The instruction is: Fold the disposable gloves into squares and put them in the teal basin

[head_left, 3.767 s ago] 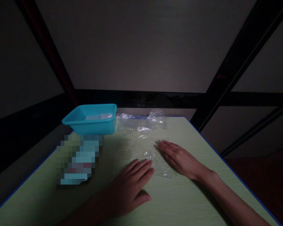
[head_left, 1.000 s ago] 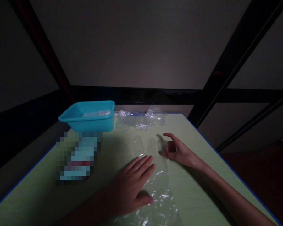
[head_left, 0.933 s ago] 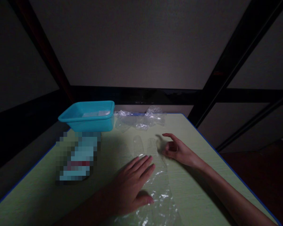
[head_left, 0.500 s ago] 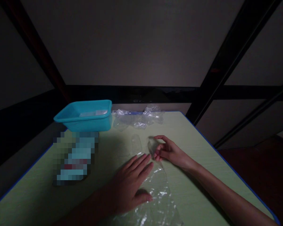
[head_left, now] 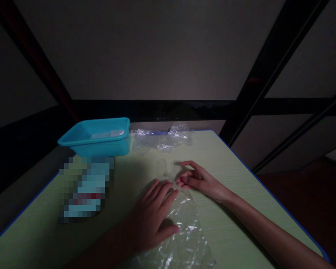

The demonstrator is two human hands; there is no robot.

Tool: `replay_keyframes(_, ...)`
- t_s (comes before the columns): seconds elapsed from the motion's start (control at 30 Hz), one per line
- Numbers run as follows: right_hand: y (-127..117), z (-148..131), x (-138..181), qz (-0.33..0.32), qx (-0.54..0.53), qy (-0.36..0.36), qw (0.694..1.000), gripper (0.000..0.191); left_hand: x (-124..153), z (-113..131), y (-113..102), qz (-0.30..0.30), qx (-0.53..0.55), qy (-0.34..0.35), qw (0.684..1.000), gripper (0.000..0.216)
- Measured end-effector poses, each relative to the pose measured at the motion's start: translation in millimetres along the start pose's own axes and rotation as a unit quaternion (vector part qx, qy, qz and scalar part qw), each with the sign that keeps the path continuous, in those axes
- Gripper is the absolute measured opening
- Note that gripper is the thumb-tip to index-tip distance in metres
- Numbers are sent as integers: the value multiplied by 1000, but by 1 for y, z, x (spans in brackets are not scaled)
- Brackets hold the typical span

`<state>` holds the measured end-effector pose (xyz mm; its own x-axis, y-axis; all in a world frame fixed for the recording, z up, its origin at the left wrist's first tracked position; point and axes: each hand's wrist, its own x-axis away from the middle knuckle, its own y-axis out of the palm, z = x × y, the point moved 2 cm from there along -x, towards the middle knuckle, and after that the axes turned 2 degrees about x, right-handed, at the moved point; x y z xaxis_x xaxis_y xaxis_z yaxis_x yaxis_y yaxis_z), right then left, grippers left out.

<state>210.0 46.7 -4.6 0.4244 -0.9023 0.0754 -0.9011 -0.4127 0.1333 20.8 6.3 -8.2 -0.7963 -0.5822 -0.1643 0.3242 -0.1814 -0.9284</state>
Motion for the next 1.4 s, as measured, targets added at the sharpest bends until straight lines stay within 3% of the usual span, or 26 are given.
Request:
replay_keyframes(0.13,0,-2,1,4,-8,-4,1000,47,1,-4,0,43,23,-21,999,59)
replay_keyframes(0.4,-4,-8,6,-16,36,21,999,29,-5,-6,-3,-56,-30,-27,998,60)
replay_keyframes(0.63,-6,-9,9,-50,55,63,995,22,-5,-12,0,-39,-49,-45,997,59)
replay_keyframes(0.93,-5,-14,21,-164,115,140,970,9,-7,-10,0,-49,-62,-60,995,63)
replay_keyframes(1.03,-3,-19,20,-156,136,83,975,8,-6,-11,1,-49,-76,-58,994,67)
replay_keyframes(1.13,-4,-27,16,-55,207,-46,976,8,-4,-13,5,-25,-85,-46,995,70)
replay_keyframes(1.17,-4,-29,15,-16,258,-93,962,7,-3,-14,7,-19,-87,-43,995,71)
replay_keyframes(1.23,-3,-31,14,25,385,-179,905,12,-2,-16,10,-7,-93,-37,995,70)
replay_keyframes(1.33,1,-25,10,-11,533,-235,813,24,-2,-17,12,18,-108,-35,993,72)
replay_keyframes(1.4,2,-17,7,-46,582,-228,779,30,-3,-16,11,23,-120,-42,992,72)
